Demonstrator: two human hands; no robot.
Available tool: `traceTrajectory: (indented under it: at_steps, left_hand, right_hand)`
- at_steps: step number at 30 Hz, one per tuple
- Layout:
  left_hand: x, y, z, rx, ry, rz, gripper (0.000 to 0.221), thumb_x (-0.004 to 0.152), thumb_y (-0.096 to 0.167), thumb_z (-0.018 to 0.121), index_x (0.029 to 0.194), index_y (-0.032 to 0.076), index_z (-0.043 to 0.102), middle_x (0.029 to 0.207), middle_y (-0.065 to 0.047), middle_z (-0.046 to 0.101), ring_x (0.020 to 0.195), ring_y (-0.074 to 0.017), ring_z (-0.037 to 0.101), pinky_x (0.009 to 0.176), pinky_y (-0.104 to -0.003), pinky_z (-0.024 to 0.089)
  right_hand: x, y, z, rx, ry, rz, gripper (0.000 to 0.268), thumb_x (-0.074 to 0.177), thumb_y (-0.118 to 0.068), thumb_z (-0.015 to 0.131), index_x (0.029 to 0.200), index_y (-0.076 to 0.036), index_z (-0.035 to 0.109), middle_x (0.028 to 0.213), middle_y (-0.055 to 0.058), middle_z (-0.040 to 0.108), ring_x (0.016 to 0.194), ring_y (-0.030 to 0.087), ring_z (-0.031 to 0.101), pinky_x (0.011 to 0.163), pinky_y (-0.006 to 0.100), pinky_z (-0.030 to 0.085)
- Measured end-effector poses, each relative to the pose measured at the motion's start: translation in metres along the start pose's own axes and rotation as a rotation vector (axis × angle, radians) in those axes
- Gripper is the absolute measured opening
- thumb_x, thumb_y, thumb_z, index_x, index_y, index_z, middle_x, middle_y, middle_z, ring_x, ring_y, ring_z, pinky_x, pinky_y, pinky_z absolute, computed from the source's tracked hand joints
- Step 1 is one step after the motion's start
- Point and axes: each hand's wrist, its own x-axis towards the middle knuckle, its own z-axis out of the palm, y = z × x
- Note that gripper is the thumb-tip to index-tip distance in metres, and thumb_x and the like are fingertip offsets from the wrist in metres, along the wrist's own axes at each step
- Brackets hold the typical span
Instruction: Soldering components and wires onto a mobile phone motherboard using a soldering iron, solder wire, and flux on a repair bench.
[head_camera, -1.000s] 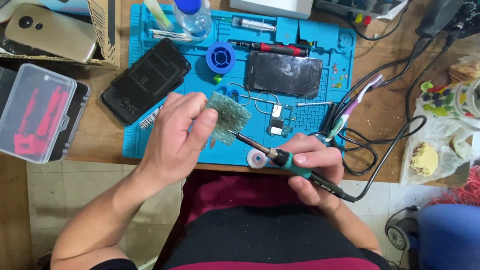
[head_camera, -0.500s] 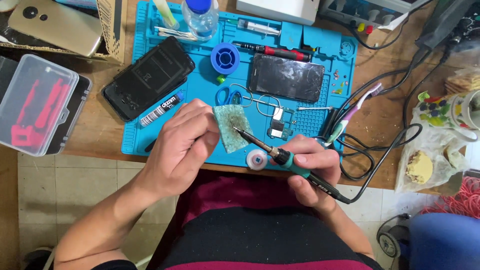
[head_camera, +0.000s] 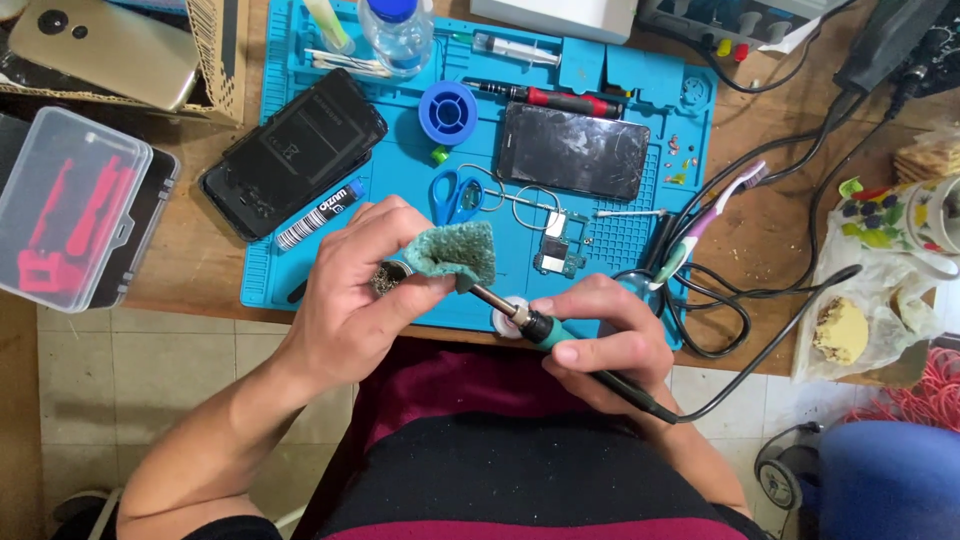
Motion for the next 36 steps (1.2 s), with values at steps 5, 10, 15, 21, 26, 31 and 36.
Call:
traceTrajectory:
  at_steps: [5,10,15,21,26,31,36]
  left_hand:
    - [0.0,-0.003,-0.002,0.022,0.035,-0.07,0.02,0.09,0.029,0.052,0.08,0.012,0.054,0.076,0.001,0.05,0.073,-0.0157,0.042,0.073,-0.031,0.033]
    - [-0.002,-0.008,-0.013,-0.243,0.167,-0.138,0.012,0.092,0.016,0.055,0.098,0.007,0.059,0.087,-0.003,0.063,0.07,-0.0109,0.057,0.061,-0.024,0.051]
    - [-0.009,-0.01,-0.018,-0.223,0.239,-0.196,0.029,0.091,0.034,0.058,0.098,0.006,0.058,0.081,-0.002,0.063,0.071,-0.0114,0.061,0.067,-0.024,0.05]
    - [-0.01,-0.02,-0.031,0.508,0.21,0.037,0.029,0.097,0.032,0.052,0.087,0.005,0.056,0.081,-0.005,0.048,0.079,-0.0245,0.043,0.08,-0.039,0.028]
    - [-0.013,-0.039,-0.039,0.894,0.211,0.175,0.029,0.099,0.033,0.062,0.08,0.011,0.059,0.083,-0.001,0.064,0.088,-0.0241,0.057,0.086,-0.04,0.03]
    - [-0.016,-0.041,-0.042,1.025,0.104,0.067,0.022,0.092,0.024,0.08,0.084,0.017,0.061,0.088,0.002,0.066,0.098,-0.0251,0.058,0.092,-0.039,0.031]
    - [-0.016,-0.041,-0.042,1.043,0.053,0.057,0.022,0.097,0.029,0.076,0.084,0.017,0.065,0.09,0.001,0.066,0.098,-0.0244,0.058,0.092,-0.04,0.03]
  right_hand:
    - [-0.001,0.0,0.004,0.021,0.019,0.018,0.016,0.095,-0.012,0.064,0.106,-0.023,0.061,0.118,0.012,0.061,0.086,0.022,0.066,0.077,0.032,0.051]
    - [-0.003,0.001,0.002,0.125,0.087,-0.045,0.021,0.092,-0.009,0.065,0.108,-0.021,0.059,0.116,0.014,0.061,0.08,0.022,0.064,0.073,0.031,0.052]
    - [-0.007,-0.004,-0.005,0.195,0.062,0.055,0.024,0.093,-0.014,0.064,0.113,-0.025,0.058,0.115,0.013,0.062,0.084,0.023,0.066,0.076,0.034,0.052]
    - [0.004,0.0,-0.002,0.312,0.134,-0.022,0.018,0.094,-0.016,0.059,0.109,-0.014,0.05,0.104,0.013,0.064,0.083,0.021,0.068,0.067,0.029,0.055]
    - [-0.004,0.005,-0.012,0.198,0.39,-0.012,0.021,0.1,-0.032,0.053,0.102,-0.012,0.046,0.072,0.005,0.055,0.058,0.016,0.056,0.051,0.028,0.041]
    - [-0.011,0.004,-0.023,0.125,0.447,0.097,0.022,0.102,-0.035,0.049,0.1,-0.013,0.044,0.07,0.007,0.049,0.053,0.02,0.051,0.053,0.03,0.04]
    - [-0.022,0.011,-0.024,-0.046,0.519,0.093,0.029,0.102,-0.039,0.051,0.101,-0.012,0.041,0.068,0.002,0.044,0.048,0.016,0.052,0.053,0.026,0.035]
